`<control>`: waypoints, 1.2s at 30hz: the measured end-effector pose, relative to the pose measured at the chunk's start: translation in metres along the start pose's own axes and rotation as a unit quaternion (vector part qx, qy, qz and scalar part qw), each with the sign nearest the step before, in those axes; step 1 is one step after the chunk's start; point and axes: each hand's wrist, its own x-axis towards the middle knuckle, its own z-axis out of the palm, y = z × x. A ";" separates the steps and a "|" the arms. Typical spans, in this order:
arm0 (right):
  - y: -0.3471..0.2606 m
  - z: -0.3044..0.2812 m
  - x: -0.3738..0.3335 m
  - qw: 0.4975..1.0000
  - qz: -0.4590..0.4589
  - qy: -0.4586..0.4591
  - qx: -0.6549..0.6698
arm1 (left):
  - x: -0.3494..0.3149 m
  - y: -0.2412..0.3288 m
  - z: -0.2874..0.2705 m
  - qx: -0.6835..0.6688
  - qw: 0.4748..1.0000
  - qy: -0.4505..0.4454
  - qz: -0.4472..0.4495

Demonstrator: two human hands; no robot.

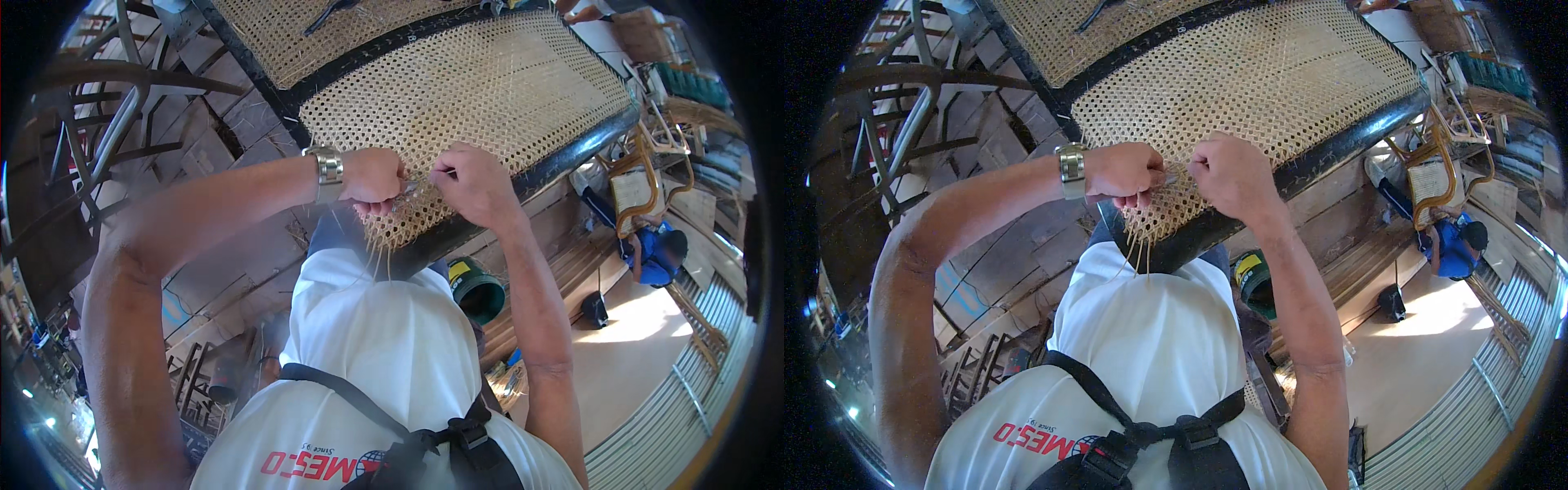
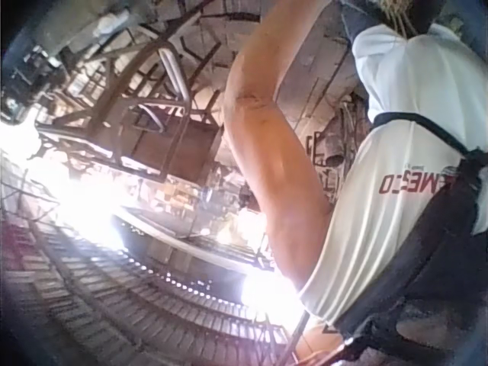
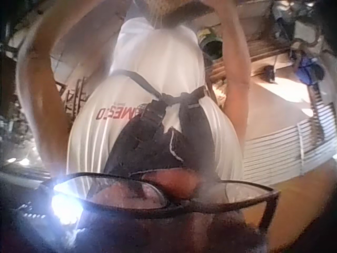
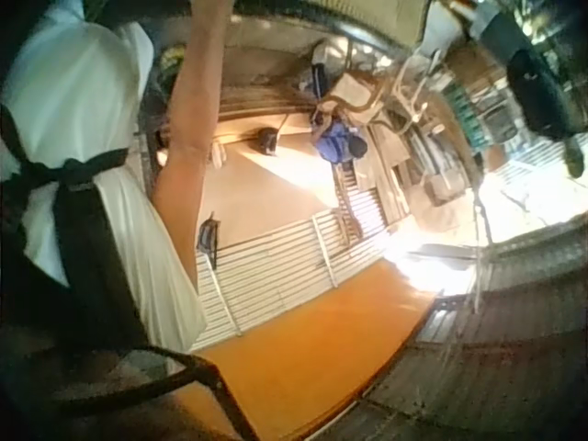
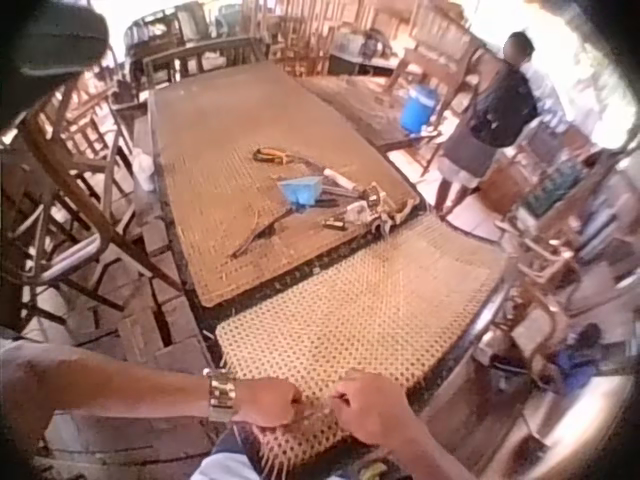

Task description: The recorder is repairing a rattan chair by weaving new rattan strips into the mesh seat or back.

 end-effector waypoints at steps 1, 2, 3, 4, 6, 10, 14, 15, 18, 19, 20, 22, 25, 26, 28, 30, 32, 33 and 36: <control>-0.001 0.000 -0.001 0.999 -0.022 0.009 -0.026 | 0.002 0.002 -0.003 0.014 1.000 -0.010 -0.010; -0.003 0.001 -0.002 0.998 -0.043 0.019 -0.052 | 0.006 0.006 -0.005 0.014 0.999 -0.016 -0.029; -0.006 0.002 -0.003 0.997 -0.044 0.018 -0.053 | 0.008 0.006 -0.006 0.013 0.999 -0.016 -0.028; -0.010 0.003 -0.004 0.996 -0.033 0.032 -0.080 | 0.010 0.004 -0.006 0.102 0.995 0.007 0.016; -0.014 0.004 -0.004 0.993 -0.022 0.046 -0.107 | 0.014 -0.001 -0.009 0.190 0.979 0.030 0.061; -0.019 0.018 -0.004 0.993 0.037 0.024 -0.105 | -0.015 -0.025 -0.037 0.414 0.887 0.166 0.121; -0.018 0.016 -0.011 0.987 -0.023 0.047 -0.154 | -0.074 -0.060 -0.099 0.459 0.832 0.304 0.072; -0.017 0.010 -0.010 0.987 -0.029 0.046 -0.154 | -0.097 -0.059 -0.112 0.463 0.822 0.328 0.039; -0.011 -0.004 0.000 0.998 -0.033 -0.046 -0.026 | -0.130 -0.110 -0.162 0.470 0.746 0.446 0.154; -0.008 -0.002 0.003 0.999 -0.024 -0.030 0.011 | -0.137 -0.096 -0.159 0.470 0.747 0.444 0.158; -0.006 0.001 0.007 0.999 -0.015 -0.013 0.048 | -0.150 -0.080 -0.157 0.430 0.772 0.450 0.128; -0.010 0.013 0.023 0.988 -0.152 0.017 -0.002 | -0.163 -0.074 -0.153 0.326 0.829 0.437 0.124; -0.012 0.033 0.035 0.953 -0.295 0.035 -0.056 | -0.139 -0.065 -0.123 0.156 0.921 0.335 0.120; -0.010 0.037 0.036 0.950 -0.307 0.022 -0.058 | -0.125 -0.064 -0.111 0.119 0.932 0.320 0.119; -0.030 0.021 0.035 0.965 -0.197 -0.048 0.163 | -0.104 -0.076 -0.086 0.104 0.931 0.317 0.145; -0.039 0.000 0.025 0.883 -0.019 -0.077 0.463 | -0.078 -0.067 -0.059 0.049 0.959 0.252 0.123; -0.032 -0.018 0.020 0.916 0.047 -0.070 0.392 | -0.061 -0.051 -0.036 0.021 0.983 0.147 0.110; -0.026 -0.024 0.019 0.940 0.111 -0.061 0.318 | -0.050 -0.052 -0.026 -0.002 0.987 0.119 0.112; 0.002 -0.020 0.013 0.987 0.070 -0.069 0.128 | -0.036 -0.040 -0.011 -0.034 0.993 0.057 0.097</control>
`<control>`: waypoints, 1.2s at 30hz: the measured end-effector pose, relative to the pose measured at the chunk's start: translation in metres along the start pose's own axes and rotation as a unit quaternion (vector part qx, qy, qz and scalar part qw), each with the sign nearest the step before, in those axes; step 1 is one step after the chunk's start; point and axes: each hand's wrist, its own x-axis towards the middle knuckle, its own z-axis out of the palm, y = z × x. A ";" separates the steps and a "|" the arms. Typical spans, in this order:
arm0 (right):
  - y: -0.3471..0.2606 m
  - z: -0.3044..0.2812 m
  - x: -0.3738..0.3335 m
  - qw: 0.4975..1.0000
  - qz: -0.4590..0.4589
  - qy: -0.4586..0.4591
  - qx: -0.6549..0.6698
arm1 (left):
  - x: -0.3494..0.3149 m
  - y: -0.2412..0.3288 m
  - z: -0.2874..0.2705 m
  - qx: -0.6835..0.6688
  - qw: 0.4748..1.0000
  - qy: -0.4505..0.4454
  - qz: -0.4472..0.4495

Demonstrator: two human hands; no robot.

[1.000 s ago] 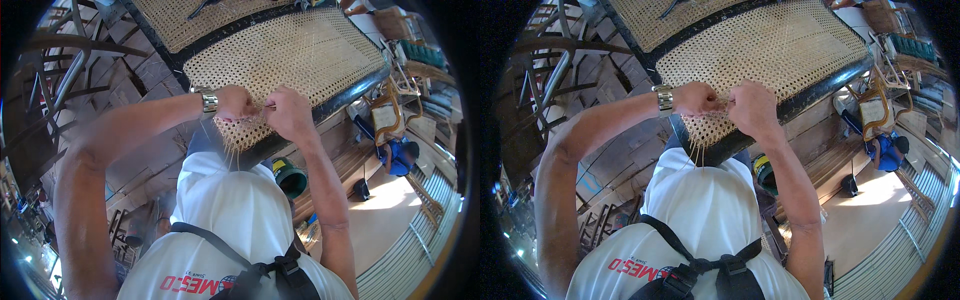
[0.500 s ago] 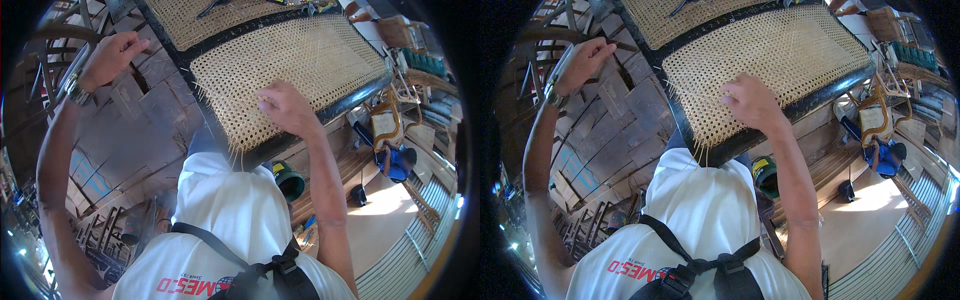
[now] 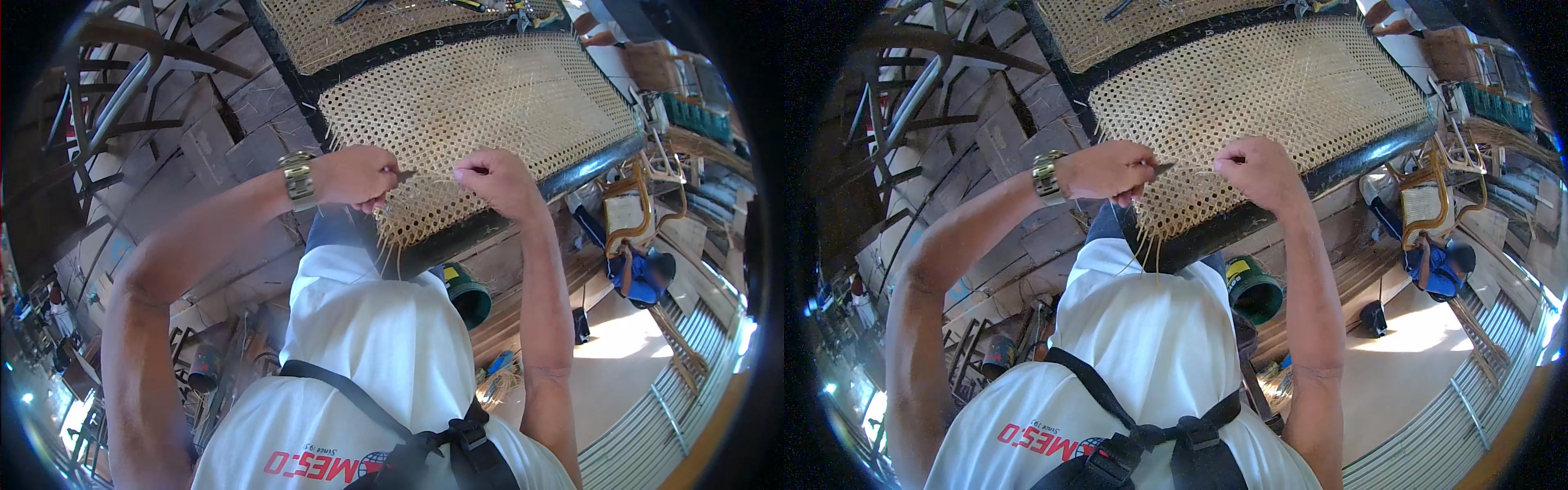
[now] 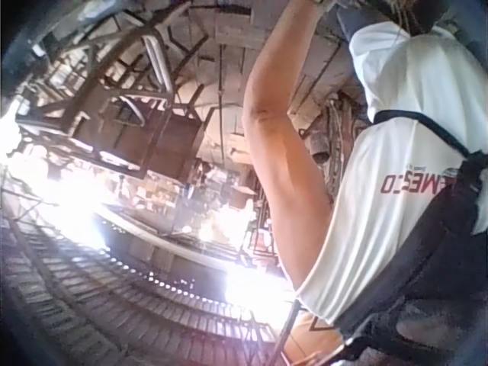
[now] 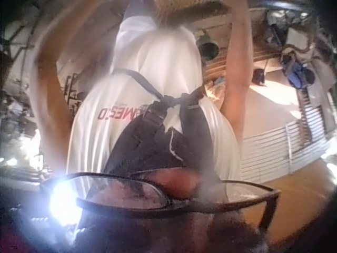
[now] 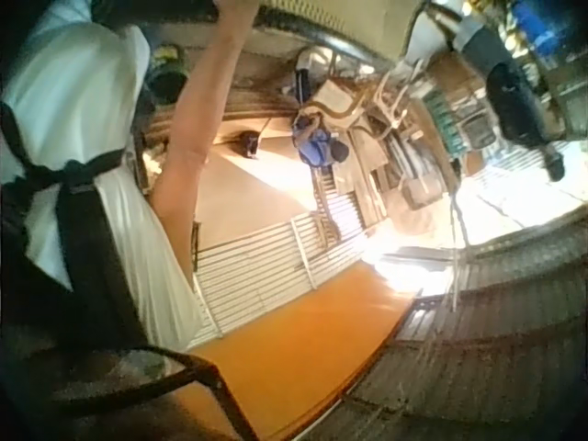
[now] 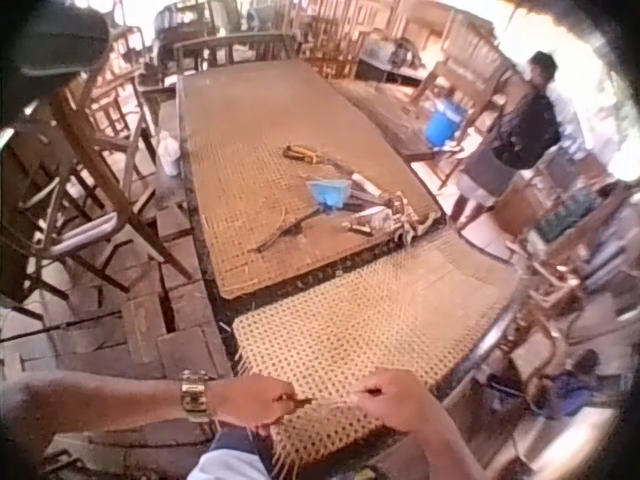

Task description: The recorder is repairing a rattan chair by weaving new rattan strips into the mesh seat or back.

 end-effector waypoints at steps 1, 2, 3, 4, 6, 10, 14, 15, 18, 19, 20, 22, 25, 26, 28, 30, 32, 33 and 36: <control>0.004 0.000 -0.001 0.999 -0.015 0.008 -0.034 | 0.004 0.004 0.003 -0.012 0.999 -0.030 -0.021; 0.006 0.001 -0.002 0.999 -0.013 0.010 -0.032 | 0.007 0.009 0.005 -0.027 0.998 -0.047 -0.041; 0.002 0.004 0.000 0.998 0.003 0.025 -0.053 | 0.011 0.010 0.005 -0.025 0.998 -0.047 -0.043; 0.000 0.008 0.002 0.996 0.019 0.041 -0.075 | 0.014 0.010 0.005 -0.033 0.995 -0.068 -0.064; -0.002 0.013 0.004 0.994 0.025 0.048 -0.100 | 0.021 0.009 0.003 -0.039 0.991 -0.089 -0.088; -0.009 0.013 -0.001 0.991 0.008 0.098 -0.088 | 0.030 0.013 -0.006 -0.015 0.989 -0.133 -0.071; -0.005 0.011 0.000 0.988 -0.035 0.107 -0.106 | 0.038 0.027 -0.017 0.035 0.986 -0.145 -0.077; -0.006 0.010 0.000 0.987 -0.036 0.107 -0.111 | 0.040 0.030 -0.020 0.059 0.984 -0.147 -0.075; -0.007 0.011 0.001 0.985 -0.045 0.112 -0.123 | 0.047 0.035 -0.015 0.056 0.983 -0.142 -0.102; -0.007 0.011 0.002 0.984 -0.053 0.115 -0.129 | 0.049 0.032 -0.013 0.032 0.984 -0.131 -0.116; -0.007 0.012 0.003 0.984 -0.055 0.115 -0.129 | 0.050 0.027 -0.010 0.031 0.984 -0.129 -0.116; -0.005 0.011 0.005 0.985 -0.049 0.087 -0.144 | 0.049 0.020 0.002 0.029 0.992 -0.096 -0.072; 0.006 0.010 0.012 0.993 0.015 0.015 -0.118 | 0.039 0.019 0.024 0.013 0.996 0.007 -0.086; 0.009 0.012 0.011 0.993 0.017 0.018 -0.117 | 0.032 0.023 0.026 -0.018 0.996 0.014 -0.089; 0.009 0.021 0.014 0.992 -0.023 0.018 -0.123 | 0.029 0.020 0.021 -0.026 0.994 0.009 -0.104; 0.004 0.025 0.014 0.992 -0.023 0.025 -0.123 | 0.030 0.017 0.012 -0.020 0.994 -0.012 -0.107; -0.004 0.028 0.011 0.992 -0.022 0.032 -0.124 | 0.039 0.017 0.005 -0.043 0.991 -0.036 -0.123; -0.009 0.029 0.008 0.989 -0.031 0.030 -0.141 | 0.044 0.018 0.003 -0.065 0.986 -0.061 -0.139; -0.011 0.032 0.000 0.989 -0.022 0.031 -0.143 | 0.050 0.014 0.007 0.052 0.993 -0.037 -0.097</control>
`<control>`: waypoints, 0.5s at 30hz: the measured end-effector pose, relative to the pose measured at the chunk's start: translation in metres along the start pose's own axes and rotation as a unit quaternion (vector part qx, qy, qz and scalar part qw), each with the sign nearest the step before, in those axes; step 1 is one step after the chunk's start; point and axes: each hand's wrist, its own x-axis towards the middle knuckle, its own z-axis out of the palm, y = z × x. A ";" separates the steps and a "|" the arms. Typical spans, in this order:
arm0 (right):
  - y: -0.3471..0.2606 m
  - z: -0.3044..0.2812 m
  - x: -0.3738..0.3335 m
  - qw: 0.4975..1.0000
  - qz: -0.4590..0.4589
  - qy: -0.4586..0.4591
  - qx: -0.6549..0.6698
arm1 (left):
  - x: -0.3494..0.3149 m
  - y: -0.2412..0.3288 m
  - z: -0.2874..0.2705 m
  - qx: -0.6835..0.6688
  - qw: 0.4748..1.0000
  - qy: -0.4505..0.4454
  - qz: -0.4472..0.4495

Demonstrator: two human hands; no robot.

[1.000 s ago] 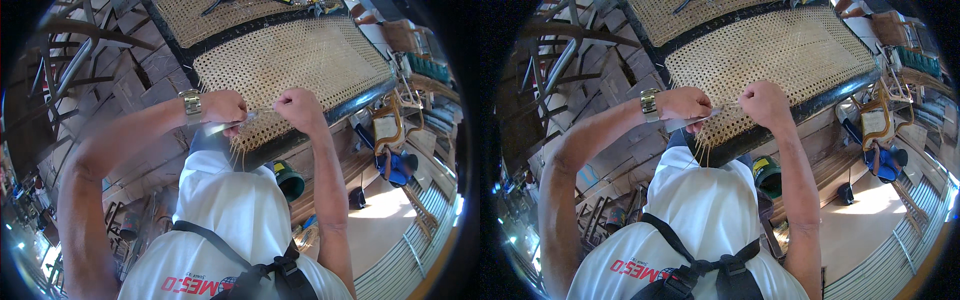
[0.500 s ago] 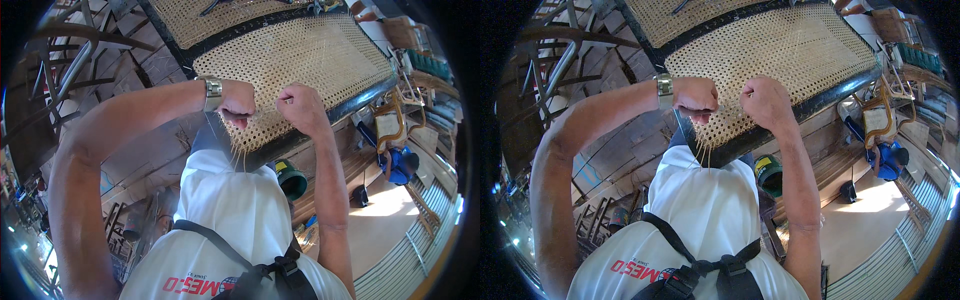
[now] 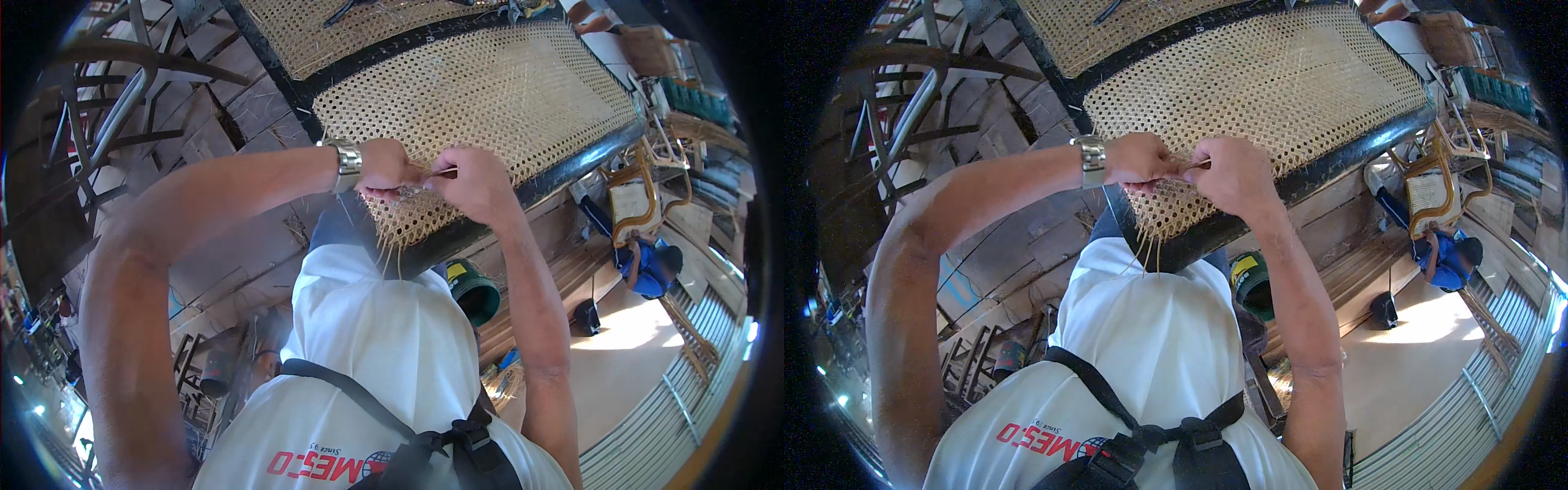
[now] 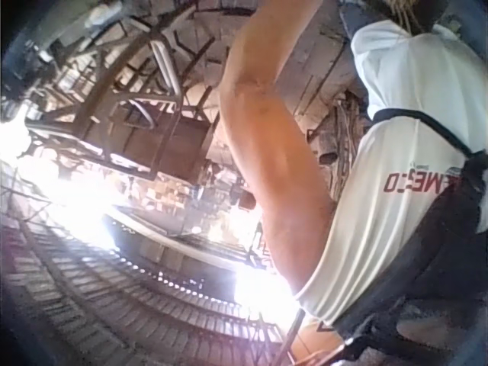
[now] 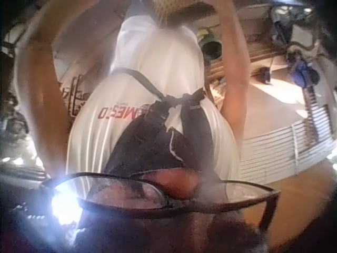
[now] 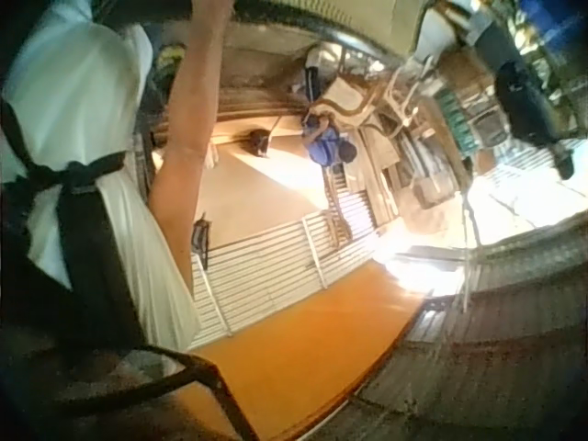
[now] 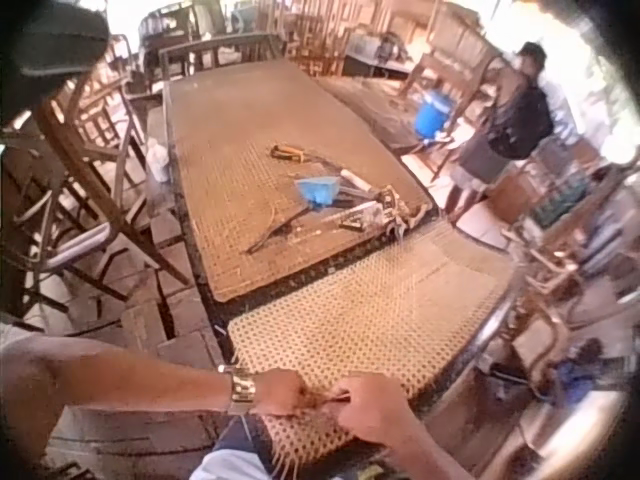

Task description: The recorder is repairing a rattan chair by weaving new rattan strips into the mesh seat or back.

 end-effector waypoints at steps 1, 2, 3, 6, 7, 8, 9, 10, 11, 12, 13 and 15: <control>0.000 0.002 -0.001 1.000 0.018 0.002 0.016 | 0.001 0.000 0.001 0.077 0.996 0.028 0.032; 0.001 0.004 -0.001 1.000 0.017 0.002 0.016 | 0.000 -0.003 -0.002 0.077 0.996 0.028 0.032; 0.004 0.008 -0.001 0.999 0.027 0.009 0.021 | -0.003 -0.006 -0.008 0.216 0.971 0.066 0.079; 0.001 0.007 -0.004 0.999 0.030 0.008 0.020 | -0.033 -0.037 -0.043 0.389 0.901 0.187 0.050; -0.006 0.003 -0.003 1.000 0.017 0.000 0.014 | -0.035 -0.096 -0.075 0.547 0.770 0.244 0.221; -0.002 -0.001 -0.004 1.000 0.021 0.001 0.013 | -0.049 -0.103 -0.089 0.465 0.825 0.283 0.151; 0.004 -0.009 -0.006 0.998 -0.015 -0.047 0.035 | -0.073 -0.098 -0.103 0.377 0.866 0.321 0.073; 0.006 -0.013 -0.003 0.993 -0.051 -0.095 0.055 | -0.089 -0.098 -0.116 0.382 0.863 0.327 0.035; 0.001 -0.016 -0.001 0.992 -0.055 -0.097 0.054 | -0.109 -0.092 -0.122 0.386 0.860 0.333 -0.006; -0.002 -0.018 0.004 0.994 -0.047 -0.077 0.069 | -0.125 -0.080 -0.125 0.383 0.862 0.332 -0.006; -0.005 -0.018 0.013 0.994 -0.042 -0.053 0.084 | -0.140 -0.067 -0.131 0.316 0.893 0.320 0.010; -0.013 0.005 0.028 0.993 -0.077 -0.005 0.092 | -0.143 -0.058 -0.129 0.244 0.920 0.306 0.027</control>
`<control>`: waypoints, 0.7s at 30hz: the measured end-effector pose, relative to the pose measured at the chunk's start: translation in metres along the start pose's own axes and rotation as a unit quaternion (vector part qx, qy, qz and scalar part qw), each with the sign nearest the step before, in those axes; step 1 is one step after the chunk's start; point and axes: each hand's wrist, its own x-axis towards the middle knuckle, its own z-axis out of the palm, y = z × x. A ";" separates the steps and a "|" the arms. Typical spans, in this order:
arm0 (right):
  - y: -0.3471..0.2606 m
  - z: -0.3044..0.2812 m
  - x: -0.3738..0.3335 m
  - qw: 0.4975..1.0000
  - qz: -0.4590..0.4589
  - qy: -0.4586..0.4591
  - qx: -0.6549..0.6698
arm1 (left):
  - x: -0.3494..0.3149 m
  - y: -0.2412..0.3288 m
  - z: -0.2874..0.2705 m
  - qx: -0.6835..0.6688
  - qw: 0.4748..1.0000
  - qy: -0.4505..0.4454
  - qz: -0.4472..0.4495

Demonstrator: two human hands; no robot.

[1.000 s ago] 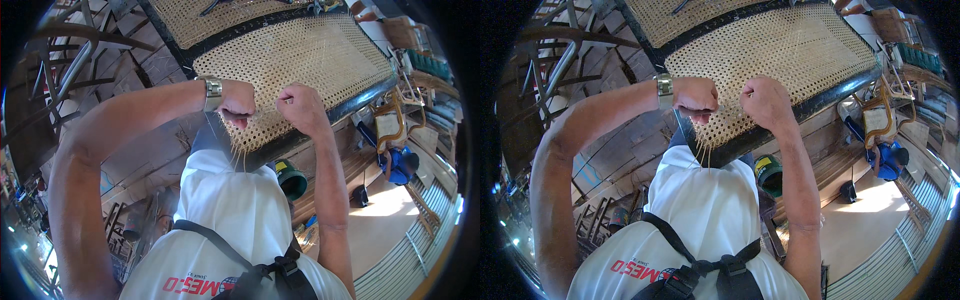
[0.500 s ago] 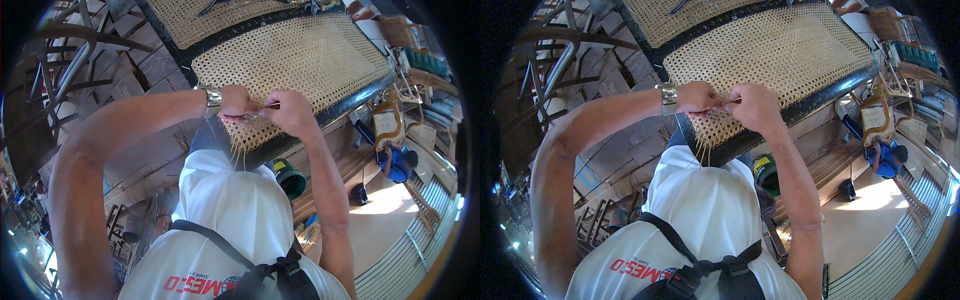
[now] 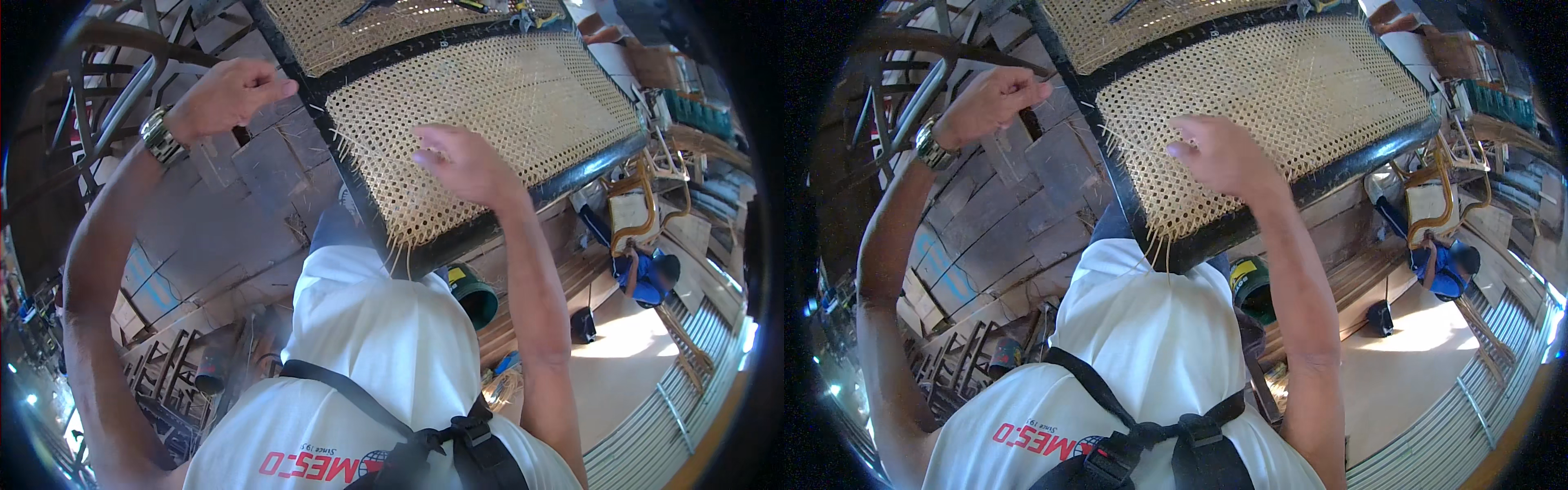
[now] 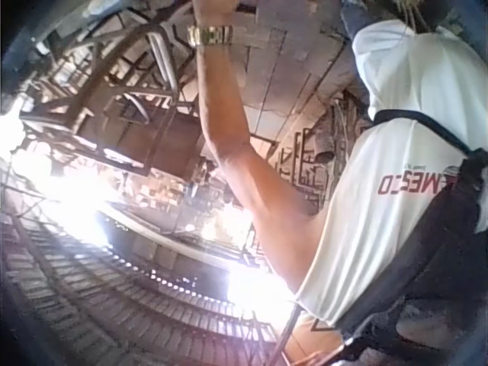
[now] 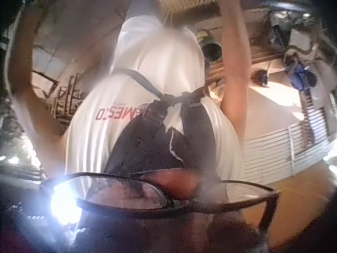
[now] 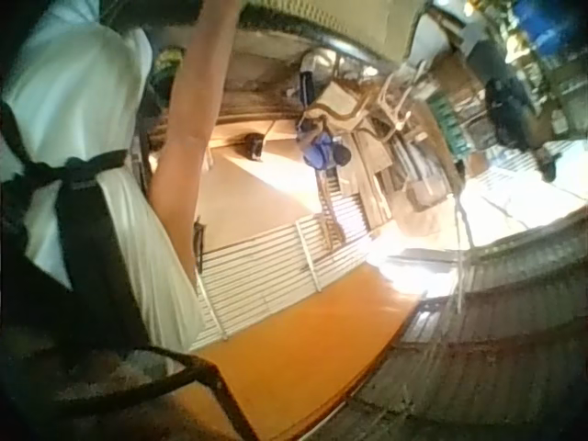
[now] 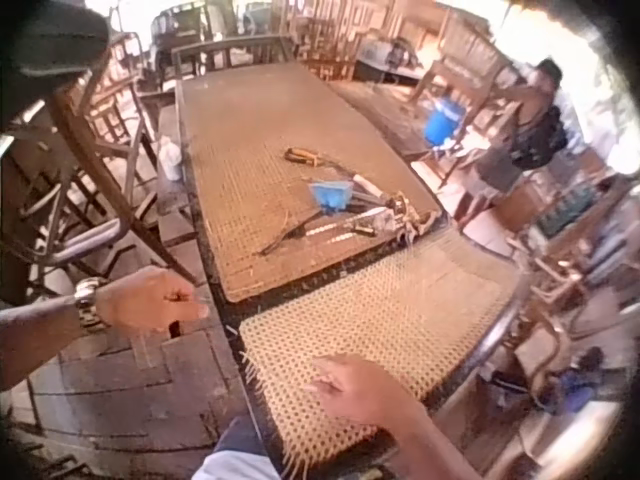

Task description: The recorder is repairing a rattan chair by weaving new rattan strips into the mesh seat or back.

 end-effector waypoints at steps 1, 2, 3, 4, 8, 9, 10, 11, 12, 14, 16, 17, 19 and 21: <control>0.003 0.014 0.007 0.986 -0.125 0.040 -0.106 | 0.004 0.005 0.002 -0.028 0.999 -0.006 0.022; 0.006 0.022 0.011 0.944 -0.244 0.080 -0.209 | 0.008 0.011 0.006 -0.057 0.997 -0.014 0.046; 0.001 0.027 0.014 0.942 -0.251 0.079 -0.208 | 0.007 0.015 0.017 -0.088 0.995 -0.006 0.041; -0.002 0.032 0.013 0.921 -0.275 0.088 -0.260 | 0.009 0.015 0.031 -0.090 0.995 -0.005 0.039; -0.024 0.023 -0.002 0.982 -0.047 -0.081 0.166 | 0.021 0.002 0.110 -0.242 0.968 -0.043 0.057; -0.028 0.016 -0.002 0.982 -0.047 -0.084 0.165 | 0.022 0.000 0.124 -0.329 0.937 -0.078 0.088; -0.029 0.005 -0.005 0.970 0.034 -0.052 0.234 | 0.017 0.024 0.123 -0.345 0.930 -0.122 0.040; -0.026 -0.003 -0.008 0.947 0.114 -0.019 0.301 | 0.012 0.050 0.122 -0.358 0.919 -0.165 -0.008; -0.020 -0.010 -0.013 0.947 0.118 -0.013 0.299 | 0.013 0.062 0.124 -0.357 0.919 -0.169 -0.001; -0.003 -0.018 -0.013 0.970 0.188 -0.062 0.143 | 0.016 0.075 0.124 -0.372 0.886 -0.277 -0.009; 0.012 -0.012 -0.014 0.993 0.106 -0.019 0.041 | 0.021 0.085 0.126 -0.340 0.898 -0.280 -0.003; 0.017 -0.010 -0.013 0.996 0.089 0.000 -0.005 | 0.023 0.089 0.127 -0.308 0.909 -0.281 0.003; 0.016 -0.008 -0.011 0.996 0.070 0.020 -0.049 | 0.031 0.090 0.130 -0.300 0.908 -0.292 0.017; 0.011 -0.008 -0.010 0.991 0.113 -0.002 -0.070 | 0.038 0.090 0.131 -0.292 0.906 -0.303 0.032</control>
